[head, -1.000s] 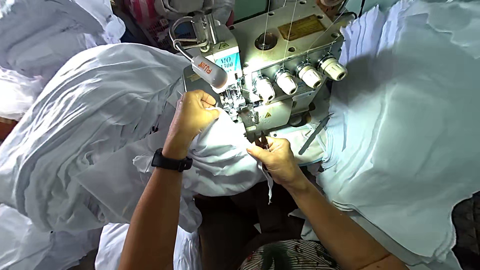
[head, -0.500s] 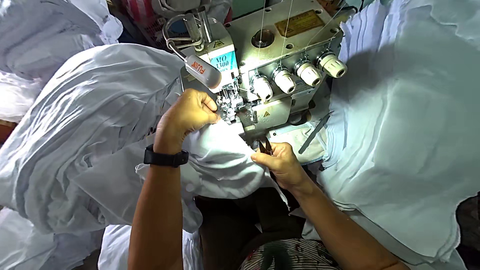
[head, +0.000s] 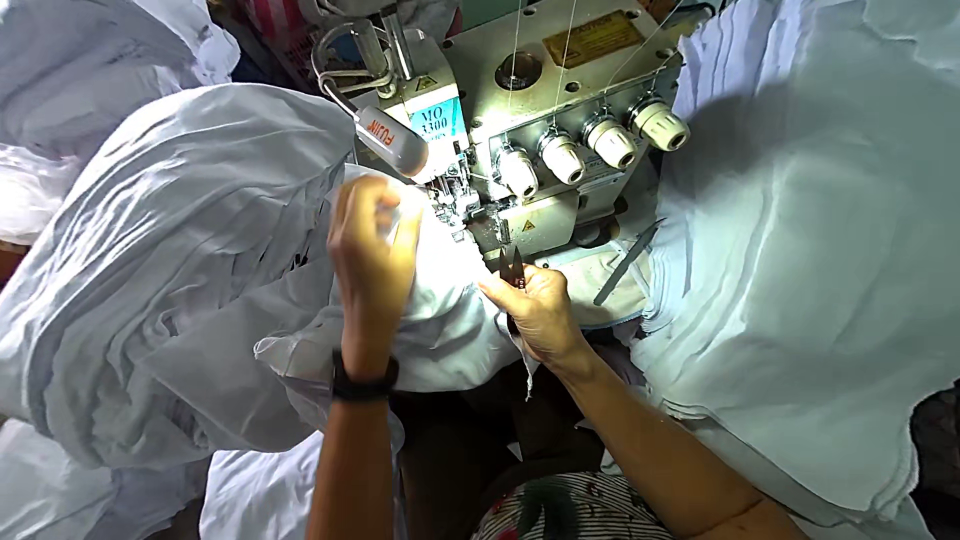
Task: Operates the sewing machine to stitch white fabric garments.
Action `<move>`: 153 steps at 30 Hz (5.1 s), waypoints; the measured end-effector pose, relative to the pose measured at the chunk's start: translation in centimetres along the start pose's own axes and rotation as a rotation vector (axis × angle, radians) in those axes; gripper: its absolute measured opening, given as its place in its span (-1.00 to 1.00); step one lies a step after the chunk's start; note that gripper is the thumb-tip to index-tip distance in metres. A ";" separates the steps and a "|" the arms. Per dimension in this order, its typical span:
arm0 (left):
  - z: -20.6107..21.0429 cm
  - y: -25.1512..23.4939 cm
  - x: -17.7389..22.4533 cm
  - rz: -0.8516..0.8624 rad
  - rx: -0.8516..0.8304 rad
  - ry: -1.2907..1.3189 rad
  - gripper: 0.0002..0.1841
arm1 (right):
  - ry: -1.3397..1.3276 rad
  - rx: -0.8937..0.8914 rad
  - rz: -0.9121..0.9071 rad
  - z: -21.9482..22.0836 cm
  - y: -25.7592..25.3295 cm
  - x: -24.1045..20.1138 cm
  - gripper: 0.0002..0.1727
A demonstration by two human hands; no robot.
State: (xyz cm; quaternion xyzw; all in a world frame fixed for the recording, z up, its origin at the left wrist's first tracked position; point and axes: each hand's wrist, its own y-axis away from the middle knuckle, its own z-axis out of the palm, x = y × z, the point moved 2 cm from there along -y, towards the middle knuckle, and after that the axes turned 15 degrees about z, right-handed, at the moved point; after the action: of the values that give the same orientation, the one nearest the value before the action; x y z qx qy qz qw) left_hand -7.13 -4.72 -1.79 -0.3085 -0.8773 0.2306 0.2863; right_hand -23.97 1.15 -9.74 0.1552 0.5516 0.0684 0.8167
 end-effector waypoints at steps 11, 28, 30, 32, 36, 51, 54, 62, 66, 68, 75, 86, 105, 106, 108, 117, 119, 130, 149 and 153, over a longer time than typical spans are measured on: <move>-8.9 11.0 -0.2 -0.220 -0.062 -0.499 -0.73 | 0.130 0.000 -0.100 0.5 0.1 0.6 -0.90; 2.1 2.4 3.7 0.101 -0.119 0.018 -0.84 | 0.142 0.088 -0.208 1.2 0.5 1.5 -0.91; 2.1 2.4 3.8 0.066 -0.130 0.012 -0.87 | 0.184 0.048 -0.238 0.9 0.6 1.8 -0.89; 2.1 2.4 3.9 0.034 -0.138 0.023 -0.90 | 0.213 0.008 -0.244 0.7 0.8 2.2 -0.87; 2.2 2.6 3.7 0.012 -0.120 0.039 -0.87 | 0.224 0.015 -0.299 0.5 1.2 2.4 -0.84; 2.3 2.8 3.4 0.037 -0.068 0.012 -0.90 | 0.295 -0.003 -0.369 0.4 1.1 2.2 -0.82; 2.5 3.0 3.6 0.120 -0.077 -0.047 -0.82 | 0.285 0.024 -0.362 0.4 1.2 2.3 -0.83; 2.9 3.3 3.1 0.122 0.019 -0.061 -0.90 | 0.289 0.062 -0.386 0.5 1.1 2.6 -0.83; 3.3 3.4 3.0 0.136 0.042 -0.063 -0.88 | 0.281 0.061 -0.389 0.5 1.1 2.6 -0.83; 3.5 3.2 3.0 0.153 0.051 -0.075 -0.87 | 0.277 0.055 -0.387 0.5 1.1 2.5 -0.83; 2.9 2.3 3.4 0.096 -0.008 0.009 -0.91 | 0.158 0.008 -0.263 0.3 1.4 2.5 -0.83; 4.3 5.9 5.6 0.191 -0.062 -0.514 -0.70 | 0.072 -0.073 -0.060 -0.5 0.9 2.4 -0.92; 5.6 9.1 5.2 0.251 0.213 -0.013 -0.34 | 0.606 -0.223 -0.595 -0.9 -0.3 -2.1 -0.68; 6.7 9.5 4.9 0.226 0.236 -0.121 -0.37 | 0.623 -0.213 -0.601 -0.8 -0.3 -2.3 -0.73; 7.4 9.4 3.2 0.168 0.246 -0.278 -0.48 | 0.639 -0.153 -0.614 -0.4 -0.3 -2.3 -0.81; 0.7 3.3 0.8 0.165 -0.227 -0.028 -0.53 | 0.764 0.102 -0.765 0.7 -1.5 -1.8 -0.91; 0.2 1.9 -0.1 0.187 -0.266 -0.007 -0.52 | 0.804 0.169 -0.764 1.2 -2.2 -2.3 -0.89; 1.5 -1.4 -2.6 -0.160 -0.146 -0.041 -0.55 | 0.650 0.198 -0.599 -3.1 -1.8 6.3 -0.57; 1.6 6.0 3.6 -0.169 -0.033 -0.120 -0.54 | 1.383 0.258 -0.719 5.0 0.1 -5.8 -0.88; 0.9 8.6 4.5 -0.119 -0.047 -0.052 -0.49 | 1.139 0.120 -0.512 1.5 1.1 -6.5 -0.80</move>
State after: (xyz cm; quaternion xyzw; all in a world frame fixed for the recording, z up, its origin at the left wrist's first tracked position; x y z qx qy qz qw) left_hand -7.07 4.12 -5.84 -0.2565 -0.9064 0.2005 0.2692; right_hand -25.04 0.08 -3.14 0.0028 0.9228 -0.0886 0.3749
